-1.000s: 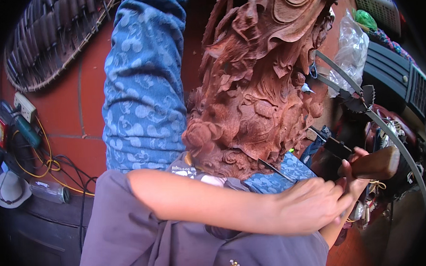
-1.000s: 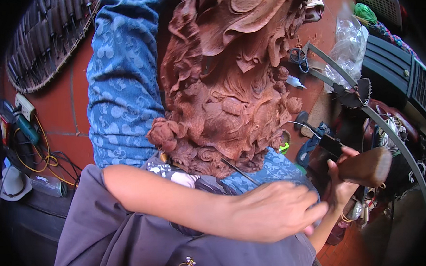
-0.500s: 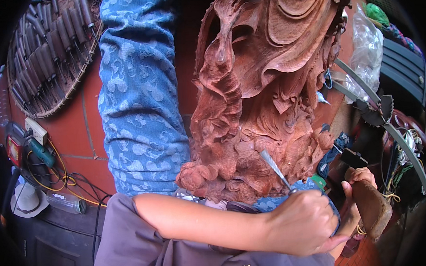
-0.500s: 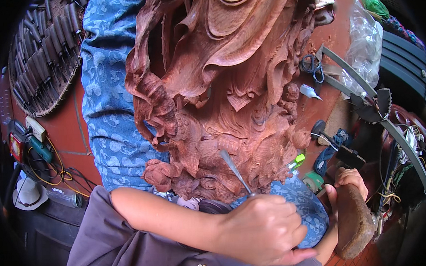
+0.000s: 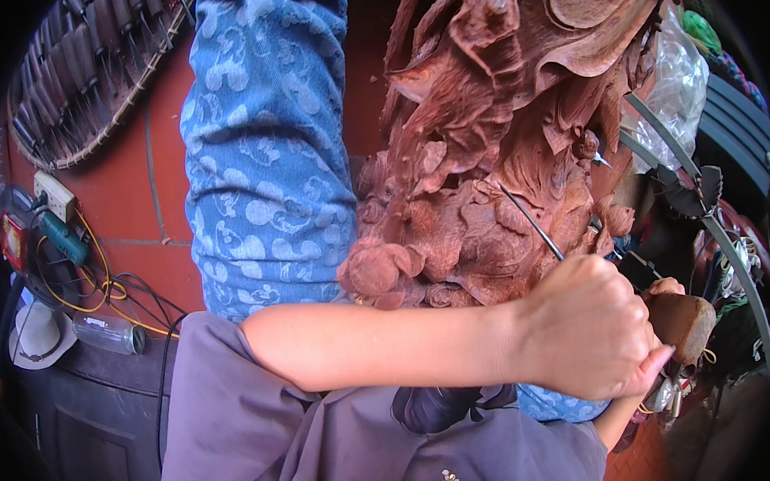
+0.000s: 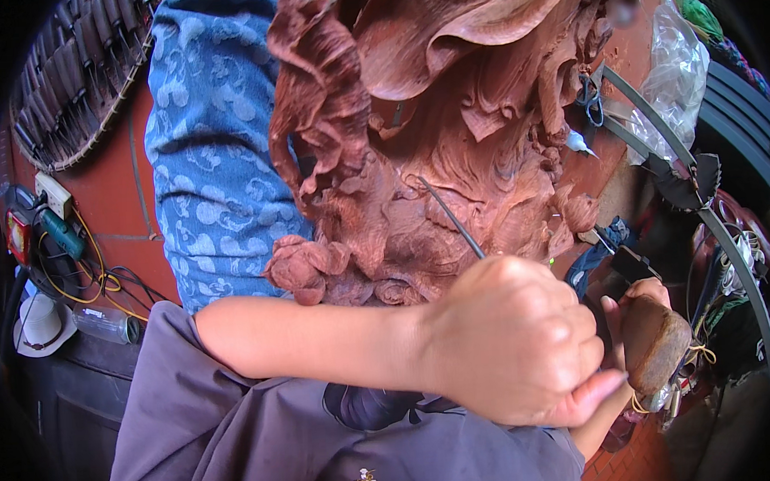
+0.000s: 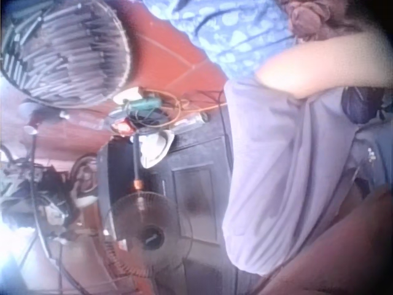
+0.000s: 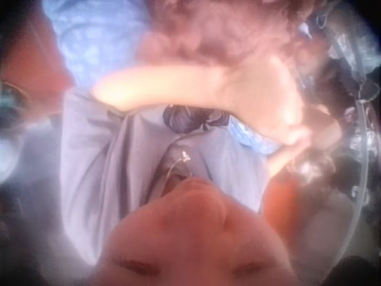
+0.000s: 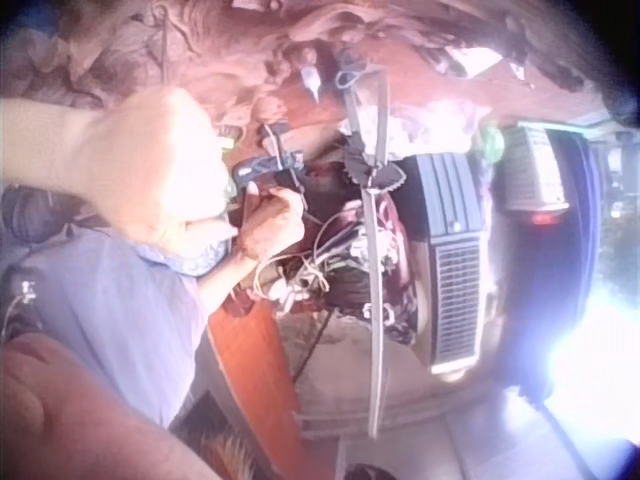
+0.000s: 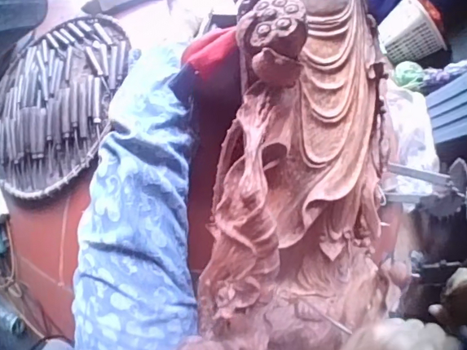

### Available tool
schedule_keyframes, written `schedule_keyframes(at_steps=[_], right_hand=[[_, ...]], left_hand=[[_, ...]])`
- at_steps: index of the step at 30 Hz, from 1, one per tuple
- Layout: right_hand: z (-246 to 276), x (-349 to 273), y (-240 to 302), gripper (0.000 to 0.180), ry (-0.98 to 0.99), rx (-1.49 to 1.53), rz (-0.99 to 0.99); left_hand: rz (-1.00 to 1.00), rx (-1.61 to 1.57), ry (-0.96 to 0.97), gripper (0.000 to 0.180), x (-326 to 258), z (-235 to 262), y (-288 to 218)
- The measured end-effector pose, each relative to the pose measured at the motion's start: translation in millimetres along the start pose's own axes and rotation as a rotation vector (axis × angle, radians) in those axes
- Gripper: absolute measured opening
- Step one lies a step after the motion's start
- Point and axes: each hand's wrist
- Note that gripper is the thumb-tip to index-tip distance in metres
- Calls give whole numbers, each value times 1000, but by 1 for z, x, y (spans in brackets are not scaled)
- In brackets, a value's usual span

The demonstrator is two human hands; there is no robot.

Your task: The person is carving a wooden sculpture using a chisel and mallet. They repeatedly strike the chisel into the wood to shape intricate details on the surface of the piece.

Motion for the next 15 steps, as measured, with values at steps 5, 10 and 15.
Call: schedule_keyframes(at_steps=[5,10,15], right_hand=[[0,14,0,24,-28,-4,25],[-1,15,7,31,-45,-73,11],[-3,11,5,35,-18,-16,17]], left_hand=[[-70,124,52,35,-6,7,13],[-88,119,17,33,-6,6,19],[-108,105,-30,30,-7,2,22]])
Point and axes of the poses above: each hand's wrist, its own x-axis towards the middle knuckle, its own z-axis out of the back of the hand, y = z × x, and after that the axes turned 7 degrees about z, right-handed
